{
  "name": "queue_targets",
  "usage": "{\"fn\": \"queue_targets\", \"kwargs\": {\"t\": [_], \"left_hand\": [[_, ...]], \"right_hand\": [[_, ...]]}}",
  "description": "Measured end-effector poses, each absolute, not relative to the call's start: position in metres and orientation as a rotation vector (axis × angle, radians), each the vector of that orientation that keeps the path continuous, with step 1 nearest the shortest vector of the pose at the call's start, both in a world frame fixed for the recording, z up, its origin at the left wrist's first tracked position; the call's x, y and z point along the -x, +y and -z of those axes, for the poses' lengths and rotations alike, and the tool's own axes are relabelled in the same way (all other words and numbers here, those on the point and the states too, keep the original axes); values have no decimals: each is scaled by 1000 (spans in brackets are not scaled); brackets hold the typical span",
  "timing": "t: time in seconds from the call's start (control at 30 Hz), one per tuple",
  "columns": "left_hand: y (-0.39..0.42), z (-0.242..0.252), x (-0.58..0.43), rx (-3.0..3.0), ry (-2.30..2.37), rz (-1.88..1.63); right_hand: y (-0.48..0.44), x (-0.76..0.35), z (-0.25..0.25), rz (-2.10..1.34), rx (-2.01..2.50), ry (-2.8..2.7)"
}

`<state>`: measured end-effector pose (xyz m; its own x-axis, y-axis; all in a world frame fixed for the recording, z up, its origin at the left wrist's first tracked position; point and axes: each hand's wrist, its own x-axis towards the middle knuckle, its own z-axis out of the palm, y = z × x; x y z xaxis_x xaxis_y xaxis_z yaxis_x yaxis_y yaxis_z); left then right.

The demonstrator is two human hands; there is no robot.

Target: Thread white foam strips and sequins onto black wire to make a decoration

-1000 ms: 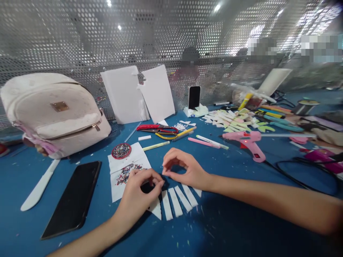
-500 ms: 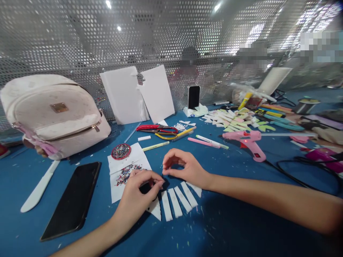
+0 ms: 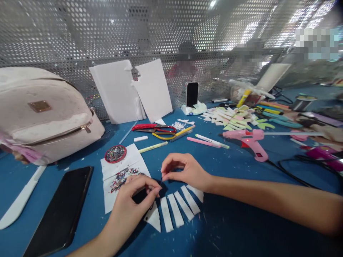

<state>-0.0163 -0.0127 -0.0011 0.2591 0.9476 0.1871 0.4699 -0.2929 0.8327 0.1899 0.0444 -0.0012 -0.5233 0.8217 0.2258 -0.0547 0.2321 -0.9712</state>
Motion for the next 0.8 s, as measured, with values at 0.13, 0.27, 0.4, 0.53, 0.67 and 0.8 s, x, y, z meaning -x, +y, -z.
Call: {"fn": "queue_targets", "kwargs": {"t": [0.13, 0.27, 0.4, 0.53, 0.67, 0.8], "left_hand": [[-13, 0, 16, -1892, 1269, -930], [-13, 1, 17, -1887, 1272, -939], [-13, 2, 17, -1882, 1283, -937], [-12, 3, 17, -1874, 1294, -924], [-12, 4, 17, -1874, 1304, -918], [-13, 5, 18, -1871, 1297, -921]], "right_hand": [[45, -190, 2, -1369, 798, -1697], [45, -190, 4, -1384, 794, -1675], [46, -190, 4, -1378, 769, -1705], [45, -189, 2, -1319, 765, -1762], [44, -189, 0, -1307, 760, -1764], [43, -190, -1, -1325, 717, -1755]]}}
